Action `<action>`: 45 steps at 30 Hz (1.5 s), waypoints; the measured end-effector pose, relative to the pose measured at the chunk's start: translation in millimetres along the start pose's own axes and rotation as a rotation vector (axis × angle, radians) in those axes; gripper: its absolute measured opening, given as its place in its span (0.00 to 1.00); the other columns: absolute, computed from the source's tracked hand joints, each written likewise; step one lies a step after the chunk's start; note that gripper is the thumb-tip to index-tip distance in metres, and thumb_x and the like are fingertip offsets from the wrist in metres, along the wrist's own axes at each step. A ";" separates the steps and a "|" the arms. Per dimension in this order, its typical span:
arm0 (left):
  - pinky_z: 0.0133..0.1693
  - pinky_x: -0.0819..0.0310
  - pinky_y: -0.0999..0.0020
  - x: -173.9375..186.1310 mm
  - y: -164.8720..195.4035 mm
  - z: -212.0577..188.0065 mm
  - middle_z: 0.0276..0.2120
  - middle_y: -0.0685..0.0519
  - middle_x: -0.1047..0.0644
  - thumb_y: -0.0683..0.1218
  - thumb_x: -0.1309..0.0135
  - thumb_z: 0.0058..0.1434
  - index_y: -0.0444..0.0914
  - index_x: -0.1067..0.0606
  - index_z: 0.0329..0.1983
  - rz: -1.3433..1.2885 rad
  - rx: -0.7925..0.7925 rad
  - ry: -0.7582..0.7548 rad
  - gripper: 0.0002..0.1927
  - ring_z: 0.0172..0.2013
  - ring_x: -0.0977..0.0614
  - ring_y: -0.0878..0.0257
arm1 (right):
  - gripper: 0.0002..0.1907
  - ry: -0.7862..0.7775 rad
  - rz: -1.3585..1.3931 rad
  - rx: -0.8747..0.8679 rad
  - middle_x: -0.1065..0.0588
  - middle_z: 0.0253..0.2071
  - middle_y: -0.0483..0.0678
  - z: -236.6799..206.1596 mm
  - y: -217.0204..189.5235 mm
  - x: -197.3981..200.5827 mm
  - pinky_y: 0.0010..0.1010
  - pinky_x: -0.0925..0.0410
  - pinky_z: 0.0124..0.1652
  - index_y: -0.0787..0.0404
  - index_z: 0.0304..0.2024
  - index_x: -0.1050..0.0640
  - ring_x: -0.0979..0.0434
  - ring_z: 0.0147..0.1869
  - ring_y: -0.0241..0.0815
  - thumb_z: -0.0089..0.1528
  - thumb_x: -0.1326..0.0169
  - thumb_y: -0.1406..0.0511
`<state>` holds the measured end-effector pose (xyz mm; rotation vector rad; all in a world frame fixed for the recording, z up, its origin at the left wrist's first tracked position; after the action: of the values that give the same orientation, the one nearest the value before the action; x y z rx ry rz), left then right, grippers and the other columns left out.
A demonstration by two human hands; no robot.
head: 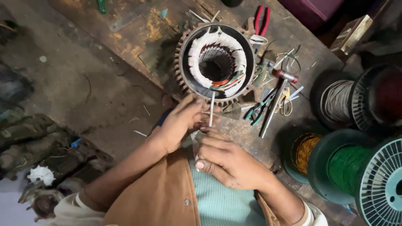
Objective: The person works on an electric motor stator on a workbench, inserting and pressing white insulating paper strips into the slots around the copper windings. They tear and trim strips from a sheet, tuck each strip into place by hand, and use a small tool to seat the insulation around the winding slots.
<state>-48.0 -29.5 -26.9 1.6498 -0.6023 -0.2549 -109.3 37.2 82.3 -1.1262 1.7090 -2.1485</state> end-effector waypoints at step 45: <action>0.52 0.31 0.58 51.5 27.9 48.3 0.46 0.52 0.27 0.43 0.46 0.62 0.36 0.22 0.47 0.580 -0.610 0.125 0.12 0.50 0.26 0.55 | 0.11 0.542 -0.467 -0.309 0.20 0.43 0.51 36.0 93.3 83.5 0.34 0.25 0.48 0.63 0.41 0.25 0.16 0.49 0.49 0.58 0.41 0.78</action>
<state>-35.3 -99.2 0.4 0.8524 -0.7861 0.0892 -173.1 -67.5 38.2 -1.1833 2.2509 -2.7351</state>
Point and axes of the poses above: each hand's wrist, its own z-axis towards the middle knuckle, its own x-axis out of the back of the hand, y = z × x, the point moved 10 cm from there along z, towards the middle knuckle
